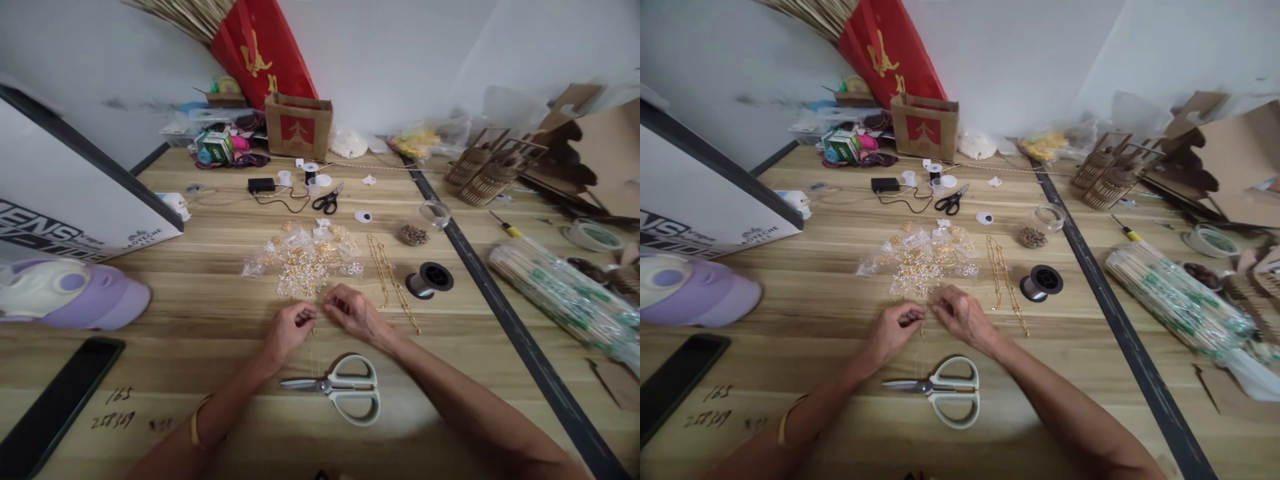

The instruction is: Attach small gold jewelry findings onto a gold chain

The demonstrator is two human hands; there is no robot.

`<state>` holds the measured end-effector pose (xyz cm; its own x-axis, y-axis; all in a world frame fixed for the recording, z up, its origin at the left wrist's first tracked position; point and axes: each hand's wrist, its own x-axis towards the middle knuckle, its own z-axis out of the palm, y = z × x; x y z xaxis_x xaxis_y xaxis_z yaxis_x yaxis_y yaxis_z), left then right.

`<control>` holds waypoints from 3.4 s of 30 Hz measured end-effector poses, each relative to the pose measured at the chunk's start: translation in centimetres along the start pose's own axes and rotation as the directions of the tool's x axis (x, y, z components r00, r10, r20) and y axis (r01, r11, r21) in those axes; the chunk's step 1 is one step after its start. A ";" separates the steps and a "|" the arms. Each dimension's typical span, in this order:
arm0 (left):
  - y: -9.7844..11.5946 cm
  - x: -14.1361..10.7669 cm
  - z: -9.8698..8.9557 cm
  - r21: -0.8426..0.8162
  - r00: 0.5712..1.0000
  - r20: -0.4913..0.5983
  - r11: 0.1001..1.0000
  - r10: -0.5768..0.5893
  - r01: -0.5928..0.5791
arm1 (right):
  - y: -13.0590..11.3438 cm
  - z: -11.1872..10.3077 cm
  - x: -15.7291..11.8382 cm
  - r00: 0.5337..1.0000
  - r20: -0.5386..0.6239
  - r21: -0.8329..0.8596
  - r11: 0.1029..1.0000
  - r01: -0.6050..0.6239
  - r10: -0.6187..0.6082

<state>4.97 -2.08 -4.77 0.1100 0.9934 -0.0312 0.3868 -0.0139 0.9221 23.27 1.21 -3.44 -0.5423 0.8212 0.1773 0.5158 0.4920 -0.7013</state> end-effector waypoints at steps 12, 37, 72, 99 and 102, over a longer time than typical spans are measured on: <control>0.1 -0.2 -0.7 0.124 0.997 0.052 0.990 0.062 -0.068 | -1.7 -0.3 0.1 0.951 0.265 -0.616 0.787 0.038 0.161; 0.5 0.0 -1.6 0.063 1.000 0.008 0.998 0.009 -0.009 | -1.7 -0.8 -0.1 0.941 0.332 -0.662 0.728 0.178 0.071; 0.8 -0.3 -0.6 0.357 0.986 0.061 0.919 0.156 -0.167 | -1.3 -0.9 0.0 0.914 0.386 -0.621 0.768 0.156 0.126; 0.1 0.9 -1.6 -0.371 0.971 0.130 0.898 -0.201 0.236 | 0.2 -1.0 0.3 0.973 0.205 0.042 0.992 -0.121 0.110; 0.0 0.8 -1.5 -0.368 0.973 0.125 0.902 -0.192 0.225 | 0.3 -1.0 0.4 0.973 0.207 0.039 0.993 -0.115 0.105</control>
<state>3.65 -1.07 -4.22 0.1474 0.9555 -0.2556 0.0368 0.2529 0.9668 23.89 1.93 -2.91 -0.6107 0.7907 -0.0435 0.5485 0.3827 -0.7434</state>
